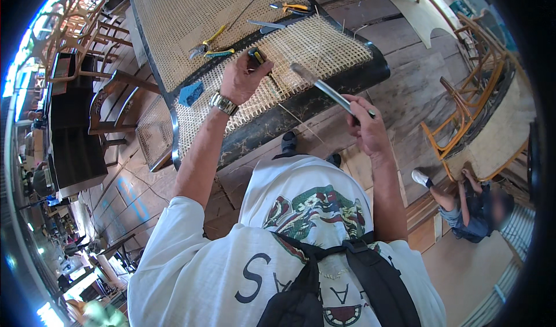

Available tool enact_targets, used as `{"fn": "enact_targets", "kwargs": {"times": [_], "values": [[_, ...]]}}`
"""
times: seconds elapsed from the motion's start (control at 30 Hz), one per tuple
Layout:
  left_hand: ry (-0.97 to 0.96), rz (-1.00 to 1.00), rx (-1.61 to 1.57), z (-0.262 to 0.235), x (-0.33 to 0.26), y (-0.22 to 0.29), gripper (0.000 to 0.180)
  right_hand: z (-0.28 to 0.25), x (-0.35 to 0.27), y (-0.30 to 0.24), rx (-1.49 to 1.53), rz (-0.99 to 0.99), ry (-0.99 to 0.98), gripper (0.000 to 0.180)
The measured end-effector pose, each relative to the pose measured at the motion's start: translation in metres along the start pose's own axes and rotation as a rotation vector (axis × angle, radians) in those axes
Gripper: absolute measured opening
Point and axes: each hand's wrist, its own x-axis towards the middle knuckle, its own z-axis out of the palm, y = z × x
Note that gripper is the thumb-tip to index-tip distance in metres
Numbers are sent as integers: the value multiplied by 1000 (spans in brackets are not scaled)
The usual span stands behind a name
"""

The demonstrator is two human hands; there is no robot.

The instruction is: Repairing and weaving the cane mesh onto a furniture frame using specialized tools.

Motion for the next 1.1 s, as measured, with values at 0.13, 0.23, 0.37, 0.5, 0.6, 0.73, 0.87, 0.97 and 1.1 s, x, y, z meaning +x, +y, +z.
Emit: {"fn": "enact_targets", "kwargs": {"times": [0.13, 0.23, 0.37, 0.5, 0.6, 0.73, 0.87, 0.97, 1.1], "values": [[-29, 10, 153, 9, -6, 4, 42, -7, -1, -2, 71, -42, 19, 28], [-69, 3, 169, 12, -9, 10, 42, 3, -5, -2, 51, -47, 83, 29], [-35, 27, -16, 6, -19, 1, 32, -12, -23, -3, -164, 30, -170, 29], [185, 79, -276, -18, -32, -13, 19, -35, -60, 5, -11, 17, -93, 30], [255, 13, -164, -12, -33, -19, 18, -33, -63, 9, -50, 27, -97, 31], [204, -12, -7, 8, -34, -14, 25, -6, -48, 16, -207, 14, -213, 31], [197, 23, 28, 19, -34, -8, 28, 19, -28, 16, -351, -80, -288, 30], [219, 29, -7, 13, -39, -1, 27, 24, -26, 22, -330, -137, -188, 29], [253, 45, -32, 13, -47, 11, 24, 19, -39, 10, -380, -43, -307, 28]]}}
